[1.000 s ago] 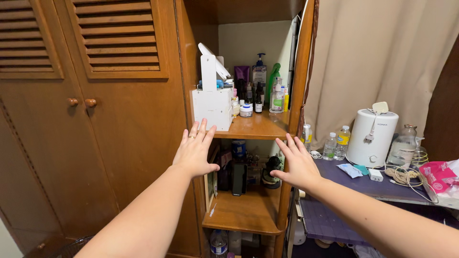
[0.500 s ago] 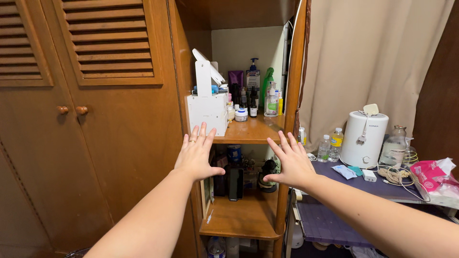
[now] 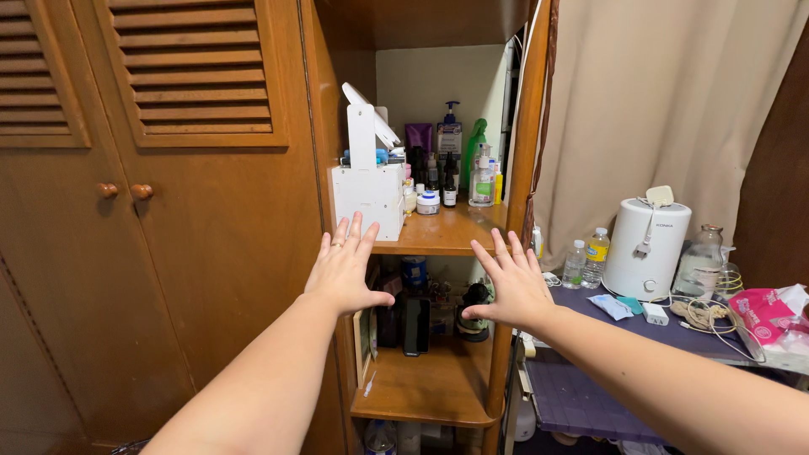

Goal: The person organizes a cluttered corner by coiling a charger cable and placing it on a shelf, then moving small packets, a hair tie, and a spray bottle onto a nearby table. They also reposition water bottles and a power strip, and place a thermometer on the top shelf.

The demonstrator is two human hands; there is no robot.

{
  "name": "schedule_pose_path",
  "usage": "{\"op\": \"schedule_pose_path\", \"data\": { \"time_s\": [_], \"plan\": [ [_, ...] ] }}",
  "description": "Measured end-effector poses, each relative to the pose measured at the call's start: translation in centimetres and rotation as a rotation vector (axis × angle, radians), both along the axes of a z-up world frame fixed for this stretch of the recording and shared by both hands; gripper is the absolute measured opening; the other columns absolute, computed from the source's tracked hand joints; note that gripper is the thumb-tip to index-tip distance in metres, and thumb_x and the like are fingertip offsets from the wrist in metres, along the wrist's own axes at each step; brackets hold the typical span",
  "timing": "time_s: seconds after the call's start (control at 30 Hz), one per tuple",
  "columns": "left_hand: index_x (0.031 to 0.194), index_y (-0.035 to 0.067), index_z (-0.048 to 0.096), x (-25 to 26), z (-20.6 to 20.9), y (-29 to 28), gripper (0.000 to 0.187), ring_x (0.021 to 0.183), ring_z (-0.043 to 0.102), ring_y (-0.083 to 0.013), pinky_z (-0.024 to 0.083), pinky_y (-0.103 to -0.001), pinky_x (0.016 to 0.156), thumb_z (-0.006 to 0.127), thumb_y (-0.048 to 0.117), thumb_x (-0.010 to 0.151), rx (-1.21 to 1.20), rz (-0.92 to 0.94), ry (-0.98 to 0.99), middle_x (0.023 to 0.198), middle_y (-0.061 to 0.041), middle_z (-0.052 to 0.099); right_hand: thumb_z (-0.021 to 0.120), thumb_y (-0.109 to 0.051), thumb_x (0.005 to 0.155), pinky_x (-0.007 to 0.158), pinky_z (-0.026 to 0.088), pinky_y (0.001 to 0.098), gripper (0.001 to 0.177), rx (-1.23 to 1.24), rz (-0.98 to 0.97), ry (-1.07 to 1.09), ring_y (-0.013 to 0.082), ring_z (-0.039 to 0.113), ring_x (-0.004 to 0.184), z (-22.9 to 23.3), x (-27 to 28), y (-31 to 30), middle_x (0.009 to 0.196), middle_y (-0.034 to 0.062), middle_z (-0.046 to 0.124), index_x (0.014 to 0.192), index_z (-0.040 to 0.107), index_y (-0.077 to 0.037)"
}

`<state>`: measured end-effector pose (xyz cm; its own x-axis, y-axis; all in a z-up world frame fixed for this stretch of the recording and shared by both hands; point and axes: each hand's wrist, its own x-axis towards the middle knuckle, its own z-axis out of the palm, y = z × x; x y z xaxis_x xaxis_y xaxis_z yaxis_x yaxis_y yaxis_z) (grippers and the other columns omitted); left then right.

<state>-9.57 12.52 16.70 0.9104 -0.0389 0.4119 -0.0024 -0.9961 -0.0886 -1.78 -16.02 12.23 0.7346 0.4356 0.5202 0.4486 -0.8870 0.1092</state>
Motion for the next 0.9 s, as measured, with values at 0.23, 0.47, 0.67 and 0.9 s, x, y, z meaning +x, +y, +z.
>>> {"op": "schedule_pose_path", "data": {
  "time_s": [0.23, 0.47, 0.67, 0.9],
  "plan": [
    [0.162, 0.019, 0.008, 1.6, -0.3, 0.1, 0.135, 0.157, 0.000, -0.0317, 0.008, -0.051, 0.126, 0.084, 0.070, 0.063, -0.023, -0.023, -0.062, 0.170, -0.015, 0.001, 0.082, -0.075, 0.060, 0.121, 0.016, 0.0586, 0.128, 0.004, -0.004, -0.006, 0.0415, 0.006, 0.154, 0.0, 1.1, 0.1, 0.167, 0.0172, 0.007, 0.159, 0.018, -0.025],
    [0.162, 0.019, 0.009, 2.8, -0.9, 0.3, 0.135, 0.157, 0.001, -0.0325, 0.009, -0.052, 0.125, 0.084, 0.071, 0.062, -0.064, -0.032, -0.077, 0.170, -0.015, 0.002, 0.082, -0.075, 0.060, 0.120, 0.017, 0.0588, 0.131, 0.017, 0.016, -0.010, 0.0417, 0.006, 0.154, 0.0, 2.0, 0.2, 0.167, 0.0171, 0.008, 0.163, 0.019, -0.026],
    [0.161, 0.020, 0.010, 3.5, -1.3, 0.2, 0.134, 0.157, 0.000, -0.0331, 0.008, -0.051, 0.125, 0.084, 0.072, 0.062, -0.095, -0.044, -0.080, 0.169, -0.015, 0.001, 0.082, -0.075, 0.061, 0.120, 0.017, 0.0593, 0.129, 0.014, 0.015, -0.006, 0.0420, 0.007, 0.153, -0.5, 2.6, 0.3, 0.167, 0.0176, 0.008, 0.162, 0.018, -0.024],
    [0.161, 0.017, 0.011, 5.3, -2.9, -2.5, 0.135, 0.157, 0.001, -0.0331, 0.008, -0.051, 0.125, 0.084, 0.072, 0.061, -0.130, -0.109, -0.075, 0.169, -0.016, 0.001, 0.084, -0.068, 0.063, 0.119, 0.021, 0.0582, 0.123, 0.088, 0.072, -0.061, 0.0440, 0.012, 0.151, -2.9, 2.8, -1.3, 0.164, 0.0196, 0.015, 0.161, 0.025, -0.024]
  ]
}}
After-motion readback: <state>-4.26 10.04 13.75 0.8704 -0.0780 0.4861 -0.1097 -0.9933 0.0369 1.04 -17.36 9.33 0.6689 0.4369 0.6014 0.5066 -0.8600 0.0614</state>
